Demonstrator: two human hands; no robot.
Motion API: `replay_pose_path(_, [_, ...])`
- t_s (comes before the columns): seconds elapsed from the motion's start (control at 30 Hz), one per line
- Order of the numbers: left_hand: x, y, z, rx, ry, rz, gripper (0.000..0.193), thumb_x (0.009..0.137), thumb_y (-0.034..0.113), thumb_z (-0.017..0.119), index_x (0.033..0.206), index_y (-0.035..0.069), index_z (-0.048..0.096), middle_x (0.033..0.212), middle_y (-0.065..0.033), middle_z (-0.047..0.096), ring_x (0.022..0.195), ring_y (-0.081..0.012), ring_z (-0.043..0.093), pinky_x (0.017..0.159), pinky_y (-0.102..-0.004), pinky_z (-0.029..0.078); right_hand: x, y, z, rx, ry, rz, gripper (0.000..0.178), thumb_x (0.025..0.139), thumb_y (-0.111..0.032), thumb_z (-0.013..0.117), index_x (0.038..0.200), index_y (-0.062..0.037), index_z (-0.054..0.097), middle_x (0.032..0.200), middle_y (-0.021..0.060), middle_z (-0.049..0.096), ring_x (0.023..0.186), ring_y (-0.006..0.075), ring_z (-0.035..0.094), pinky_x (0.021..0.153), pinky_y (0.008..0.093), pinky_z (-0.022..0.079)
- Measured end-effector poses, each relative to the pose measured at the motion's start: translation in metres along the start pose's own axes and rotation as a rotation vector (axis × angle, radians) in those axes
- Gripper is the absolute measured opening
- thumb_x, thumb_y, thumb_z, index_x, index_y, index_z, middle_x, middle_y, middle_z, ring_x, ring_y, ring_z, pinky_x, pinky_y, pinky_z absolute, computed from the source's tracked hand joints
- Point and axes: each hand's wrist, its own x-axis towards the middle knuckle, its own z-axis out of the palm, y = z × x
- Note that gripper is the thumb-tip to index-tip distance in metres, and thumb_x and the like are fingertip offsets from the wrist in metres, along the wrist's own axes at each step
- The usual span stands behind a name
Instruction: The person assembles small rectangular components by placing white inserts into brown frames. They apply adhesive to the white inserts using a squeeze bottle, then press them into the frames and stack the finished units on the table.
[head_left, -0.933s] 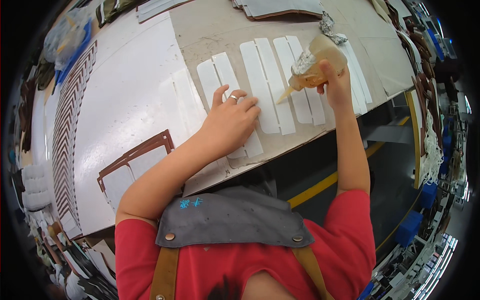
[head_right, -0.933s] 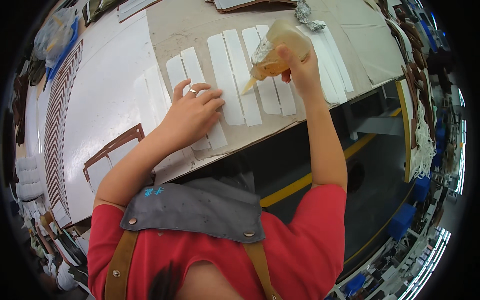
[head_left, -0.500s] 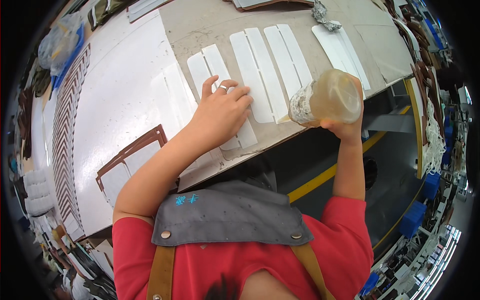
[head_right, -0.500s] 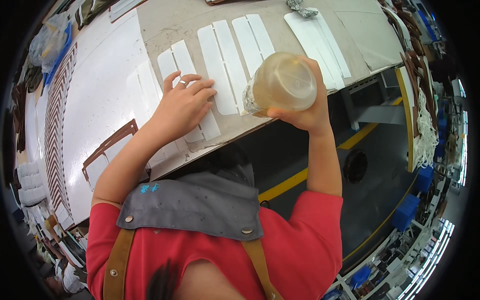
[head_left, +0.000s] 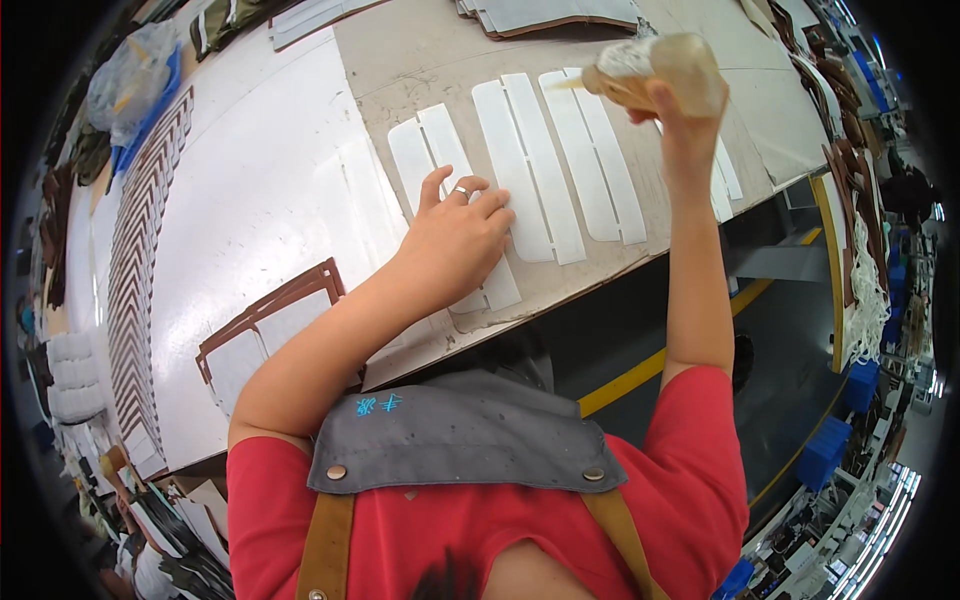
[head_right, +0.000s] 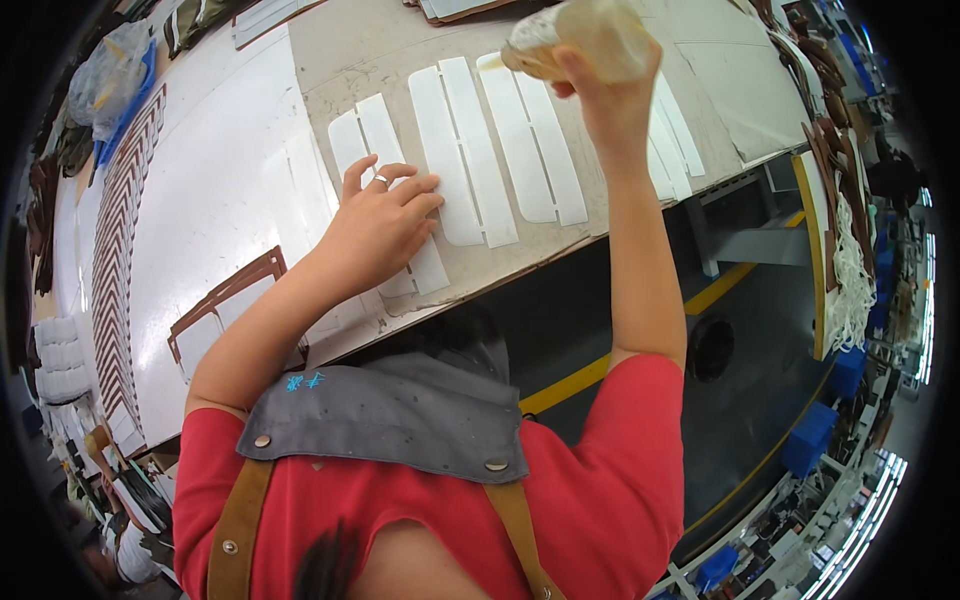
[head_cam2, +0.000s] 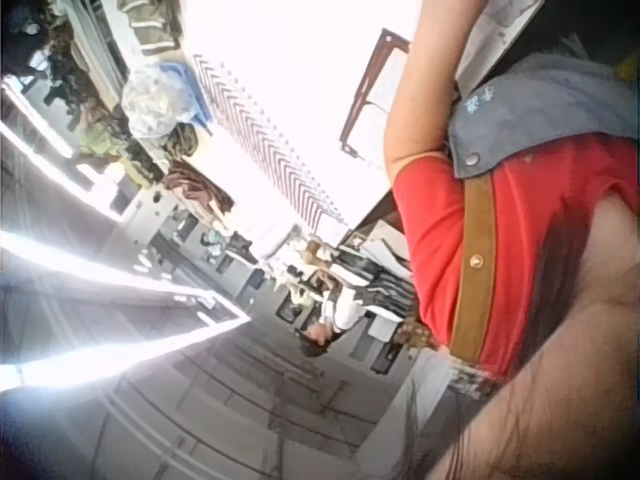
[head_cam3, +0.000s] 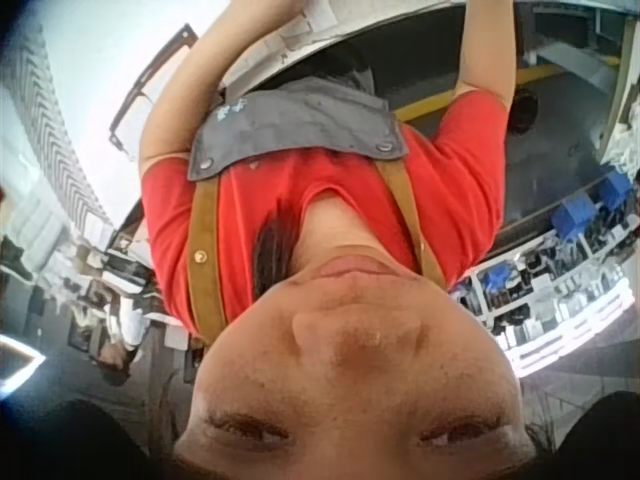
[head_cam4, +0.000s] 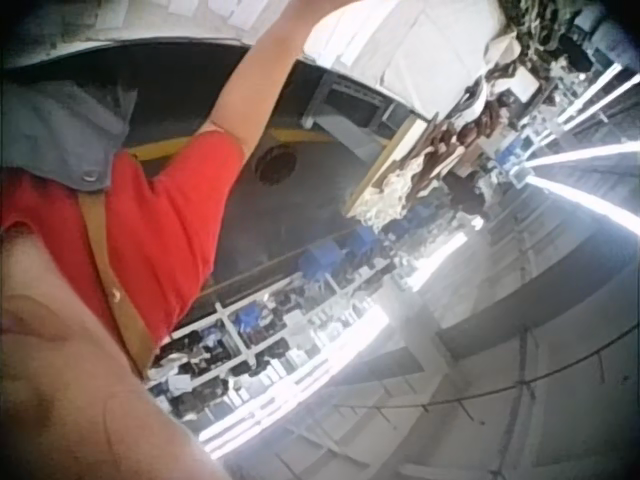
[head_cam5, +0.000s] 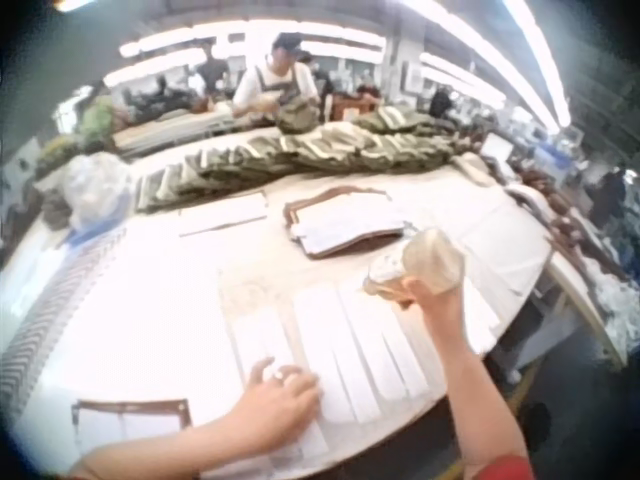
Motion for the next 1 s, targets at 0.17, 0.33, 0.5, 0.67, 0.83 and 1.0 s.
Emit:
replay_pose_path(0.17, [0.0, 0.001, 0.0, 0.002, 0.003, 0.002, 0.022, 0.082, 0.015, 0.058, 0.101, 0.007, 0.061, 0.116, -0.0045, 0.057, 0.115, -0.0239, 0.047, 0.105, -0.0506, 0.02, 0.028, 0.033, 0.025, -0.08, -0.075, 0.094, 0.059, 0.078, -0.022, 0.073, 0.115, 0.0003, 0.033, 0.089, 0.0117, 0.058, 0.058, 0.0152, 0.06, 0.051, 0.0242, 0.051])
replay_pose_path(0.33, [-0.001, 0.0, -0.001, 0.001, 0.0, -0.001, 0.022, 0.082, 0.015, 0.058, 0.101, 0.007, 0.062, 0.116, -0.0046, 0.057, 0.115, -0.0241, 0.047, 0.105, -0.0504, 0.02, 0.032, 0.044, 0.035, -0.104, -0.092, 0.135, 0.059, 0.077, -0.024, 0.074, 0.112, 0.0007, 0.034, 0.087, 0.0118, 0.058, 0.057, 0.0147, 0.059, 0.049, 0.0241, 0.05])
replay_pose_path(0.5, [-0.001, -0.001, 0.0, -0.005, -0.006, -0.001, 0.022, 0.083, 0.017, 0.057, 0.101, 0.006, 0.062, 0.116, -0.0049, 0.057, 0.115, -0.0241, 0.047, 0.105, -0.05, 0.02, 0.036, 0.044, 0.027, -0.107, -0.067, 0.133, 0.059, 0.077, -0.026, 0.074, 0.112, -0.0001, 0.035, 0.085, 0.0108, 0.058, 0.055, 0.0139, 0.057, 0.048, 0.0239, 0.048])
replay_pose_path(0.67, [-0.001, 0.0, 0.0, -0.013, 0.001, 0.001, 0.022, 0.083, 0.017, 0.057, 0.101, 0.007, 0.062, 0.116, -0.0048, 0.057, 0.115, -0.0239, 0.047, 0.105, -0.05, 0.02, 0.034, 0.042, 0.024, -0.08, -0.049, 0.159, 0.055, 0.078, -0.028, 0.073, 0.111, -0.0006, 0.038, 0.083, 0.0094, 0.057, 0.052, 0.0126, 0.055, 0.045, 0.0231, 0.045])
replay_pose_path(0.83, [-0.001, 0.0, -0.001, 0.004, 0.005, 0.001, 0.022, 0.082, 0.017, 0.058, 0.101, 0.007, 0.062, 0.116, -0.0042, 0.057, 0.115, -0.0236, 0.047, 0.105, -0.0501, 0.02, 0.025, 0.032, 0.013, -0.106, -0.051, 0.218, 0.049, 0.08, -0.032, 0.071, 0.106, -0.0013, 0.042, 0.076, 0.0069, 0.056, 0.046, 0.0092, 0.049, 0.04, 0.021, 0.039])
replay_pose_path(1.0, [-0.001, 0.001, 0.001, 0.0, 0.014, -0.007, 0.021, 0.082, 0.017, 0.059, 0.1, 0.007, 0.062, 0.115, -0.0038, 0.058, 0.115, -0.0236, 0.047, 0.105, -0.05, 0.02, 0.008, 0.019, 0.0, -0.107, -0.069, 0.242, 0.046, 0.081, -0.034, 0.069, 0.103, -0.0018, 0.045, 0.074, 0.0052, 0.055, 0.044, 0.0071, 0.046, 0.038, 0.0196, 0.036])
